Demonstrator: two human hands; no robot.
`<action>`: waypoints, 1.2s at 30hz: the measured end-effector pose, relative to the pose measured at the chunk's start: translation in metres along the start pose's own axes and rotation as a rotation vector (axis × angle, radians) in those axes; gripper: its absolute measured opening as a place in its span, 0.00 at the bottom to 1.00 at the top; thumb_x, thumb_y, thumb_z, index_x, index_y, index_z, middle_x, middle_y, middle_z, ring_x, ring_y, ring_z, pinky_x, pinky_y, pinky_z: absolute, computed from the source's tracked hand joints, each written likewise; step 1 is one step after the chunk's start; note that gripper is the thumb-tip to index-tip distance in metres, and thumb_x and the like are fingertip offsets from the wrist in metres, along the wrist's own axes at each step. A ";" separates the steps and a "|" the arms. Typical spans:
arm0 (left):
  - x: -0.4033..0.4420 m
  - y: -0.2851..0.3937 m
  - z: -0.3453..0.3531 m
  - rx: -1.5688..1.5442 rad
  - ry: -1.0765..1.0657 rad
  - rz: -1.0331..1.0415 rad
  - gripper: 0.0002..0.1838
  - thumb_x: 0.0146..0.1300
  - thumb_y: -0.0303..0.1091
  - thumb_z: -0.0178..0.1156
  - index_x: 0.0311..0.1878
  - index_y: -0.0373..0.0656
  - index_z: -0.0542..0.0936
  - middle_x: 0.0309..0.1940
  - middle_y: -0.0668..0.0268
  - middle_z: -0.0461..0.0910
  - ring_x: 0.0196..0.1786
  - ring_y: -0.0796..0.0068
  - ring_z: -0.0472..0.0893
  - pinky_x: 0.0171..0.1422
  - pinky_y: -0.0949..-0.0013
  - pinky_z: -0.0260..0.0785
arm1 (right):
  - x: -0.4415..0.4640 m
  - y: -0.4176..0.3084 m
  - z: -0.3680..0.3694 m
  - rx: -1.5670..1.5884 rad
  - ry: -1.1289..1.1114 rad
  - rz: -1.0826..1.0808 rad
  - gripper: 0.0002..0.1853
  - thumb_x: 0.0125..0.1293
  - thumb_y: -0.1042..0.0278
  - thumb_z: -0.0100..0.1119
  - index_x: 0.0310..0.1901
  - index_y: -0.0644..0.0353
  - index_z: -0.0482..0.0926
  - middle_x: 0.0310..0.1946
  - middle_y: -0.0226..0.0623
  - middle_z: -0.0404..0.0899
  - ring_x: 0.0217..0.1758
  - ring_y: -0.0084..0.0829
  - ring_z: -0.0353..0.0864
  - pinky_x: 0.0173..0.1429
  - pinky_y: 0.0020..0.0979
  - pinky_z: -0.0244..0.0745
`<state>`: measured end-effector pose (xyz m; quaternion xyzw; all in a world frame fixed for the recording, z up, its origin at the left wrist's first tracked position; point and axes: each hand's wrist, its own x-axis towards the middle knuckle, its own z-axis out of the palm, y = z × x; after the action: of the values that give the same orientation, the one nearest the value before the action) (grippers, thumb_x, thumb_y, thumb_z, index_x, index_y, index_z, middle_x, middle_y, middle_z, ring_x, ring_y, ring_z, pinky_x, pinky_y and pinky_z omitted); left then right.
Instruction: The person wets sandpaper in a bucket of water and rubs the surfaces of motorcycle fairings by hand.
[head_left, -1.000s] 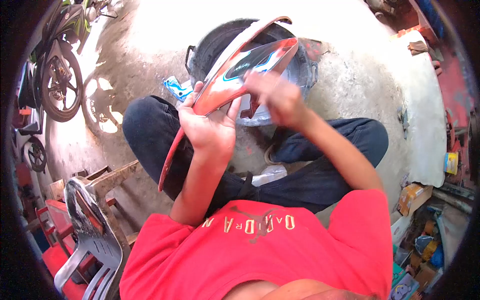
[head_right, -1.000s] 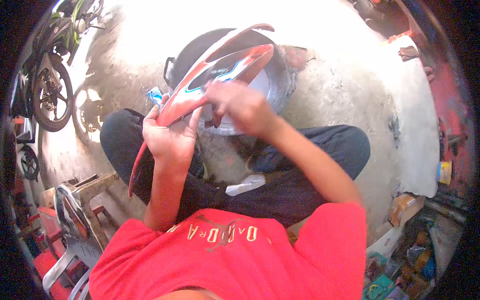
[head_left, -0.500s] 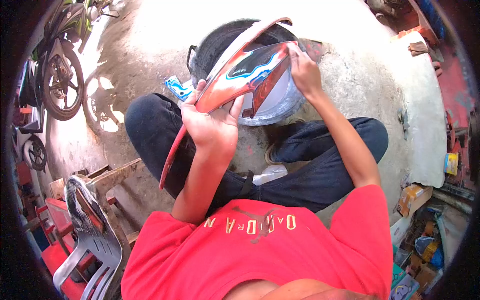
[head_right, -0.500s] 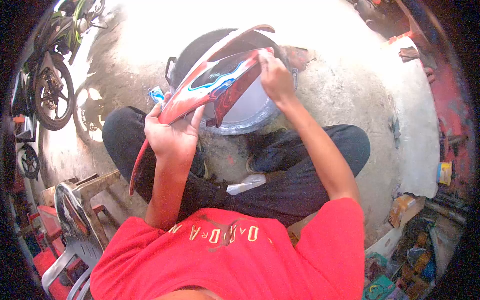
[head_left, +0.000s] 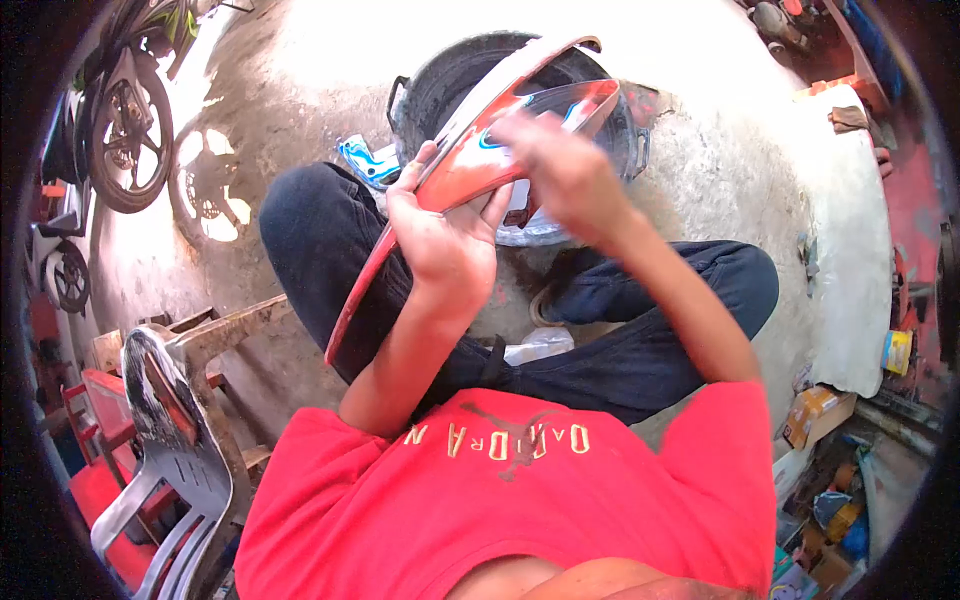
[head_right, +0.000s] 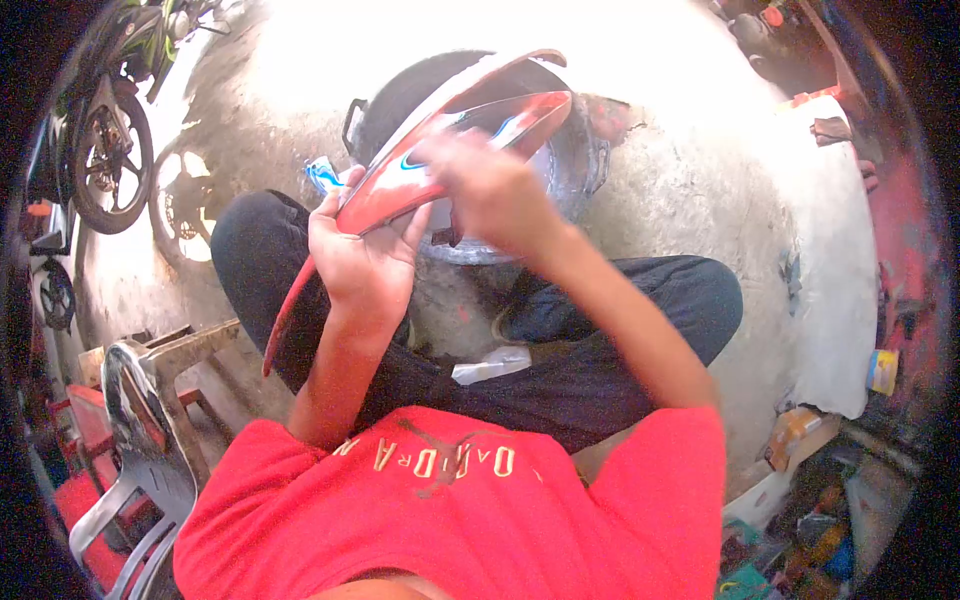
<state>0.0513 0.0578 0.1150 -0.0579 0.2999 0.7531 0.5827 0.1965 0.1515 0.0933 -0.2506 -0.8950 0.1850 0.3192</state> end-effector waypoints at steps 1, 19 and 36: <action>0.005 -0.004 -0.005 0.004 -0.003 0.038 0.20 0.77 0.47 0.37 0.62 0.46 0.68 0.59 0.53 0.78 0.59 0.54 0.80 0.66 0.47 0.73 | 0.000 -0.026 0.001 0.056 -0.022 -0.143 0.20 0.70 0.71 0.56 0.62 0.57 0.79 0.62 0.45 0.81 0.65 0.44 0.81 0.73 0.49 0.70; -0.012 -0.014 0.020 0.117 0.034 0.040 0.28 0.79 0.60 0.35 0.62 0.46 0.71 0.57 0.56 0.79 0.60 0.57 0.80 0.63 0.51 0.73 | 0.008 0.011 -0.009 -0.196 0.023 -0.192 0.22 0.59 0.68 0.64 0.56 0.65 0.79 0.57 0.48 0.83 0.59 0.48 0.83 0.62 0.44 0.79; -0.009 -0.024 0.015 0.089 -0.076 0.102 0.32 0.76 0.64 0.39 0.63 0.44 0.69 0.58 0.53 0.79 0.62 0.52 0.79 0.65 0.43 0.72 | 0.006 0.004 -0.017 -0.105 0.076 -0.107 0.14 0.66 0.69 0.58 0.52 0.60 0.82 0.51 0.45 0.85 0.53 0.45 0.86 0.56 0.42 0.81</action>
<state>0.0798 0.0612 0.1225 0.0118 0.3132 0.7694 0.5566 0.2055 0.1613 0.1065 -0.2256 -0.9029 0.1107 0.3487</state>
